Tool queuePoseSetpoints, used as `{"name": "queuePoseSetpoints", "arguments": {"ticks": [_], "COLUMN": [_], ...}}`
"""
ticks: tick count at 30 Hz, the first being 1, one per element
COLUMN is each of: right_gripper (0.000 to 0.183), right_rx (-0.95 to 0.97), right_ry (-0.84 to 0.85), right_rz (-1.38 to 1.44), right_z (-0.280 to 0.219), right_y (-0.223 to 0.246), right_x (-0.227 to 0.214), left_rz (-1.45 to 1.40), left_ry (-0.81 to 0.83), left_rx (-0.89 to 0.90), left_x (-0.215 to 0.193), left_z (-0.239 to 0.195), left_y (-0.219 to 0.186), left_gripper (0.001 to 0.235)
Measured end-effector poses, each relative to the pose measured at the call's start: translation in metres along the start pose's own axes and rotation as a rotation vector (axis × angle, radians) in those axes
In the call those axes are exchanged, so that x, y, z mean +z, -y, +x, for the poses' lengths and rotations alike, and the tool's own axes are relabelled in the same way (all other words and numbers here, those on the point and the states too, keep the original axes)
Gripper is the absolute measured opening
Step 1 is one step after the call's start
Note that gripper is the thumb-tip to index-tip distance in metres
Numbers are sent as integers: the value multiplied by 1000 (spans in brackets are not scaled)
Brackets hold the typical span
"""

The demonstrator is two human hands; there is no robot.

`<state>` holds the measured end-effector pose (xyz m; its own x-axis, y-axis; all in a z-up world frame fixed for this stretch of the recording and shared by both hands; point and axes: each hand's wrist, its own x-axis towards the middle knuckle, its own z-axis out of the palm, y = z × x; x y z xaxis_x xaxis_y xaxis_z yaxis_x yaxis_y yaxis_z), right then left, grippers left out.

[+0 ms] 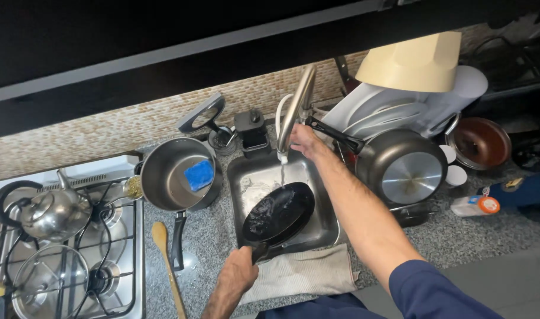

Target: Washing various kitchen items including pans, pots, and lids in a sink and placing them on a drying rack.

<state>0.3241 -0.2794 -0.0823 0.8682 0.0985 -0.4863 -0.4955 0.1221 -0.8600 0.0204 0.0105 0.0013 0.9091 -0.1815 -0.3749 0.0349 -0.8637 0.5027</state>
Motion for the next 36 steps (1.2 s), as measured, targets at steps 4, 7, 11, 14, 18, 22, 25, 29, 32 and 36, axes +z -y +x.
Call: {"name": "queuePoseSetpoints", "arguments": {"ticks": [4,7,11,14,18,22,25,29,32,36], "right_gripper": [37,43,96,91,66,61,62,54,50,46], "right_rx": [-97,-271,-822,-968,-907,-954,-932,-827,-797,-788], "right_ry": [-26,103,305,116,-33,-126,-176,-144,-119,-64], "right_rz": [-278,-589,-1054,-1290,-1293,-1147,-1041,-840,-814,-785], "right_z": [-27,-121,-299,-317,-317,-343,-359,-372,-365,-359], "right_y": [-3,-6,11,-32,-49,1,32,71,95,114], "right_x": [1,16,66,71,51,29,6,-27,-60,-85], "left_rz": [115,257,460,594,669,669,170,-424,-316,-460], "left_ry": [198,286,386,403,310,153,-300,-514,-595,-514], "left_rx": [-113,-76,45,296,482,573,696,609,861,836], "left_x": [-16,-32,-72,-91,-131,-216,-221,-156,-127,-96], "left_z": [-5,6,27,35,10,-55,-90,-70,-39,1], "left_y": [-17,-33,-69,-96,-163,-243,-237,-189,-189,-189], "left_gripper": [23,21,19,15,11,18,29,51,77,86]}}
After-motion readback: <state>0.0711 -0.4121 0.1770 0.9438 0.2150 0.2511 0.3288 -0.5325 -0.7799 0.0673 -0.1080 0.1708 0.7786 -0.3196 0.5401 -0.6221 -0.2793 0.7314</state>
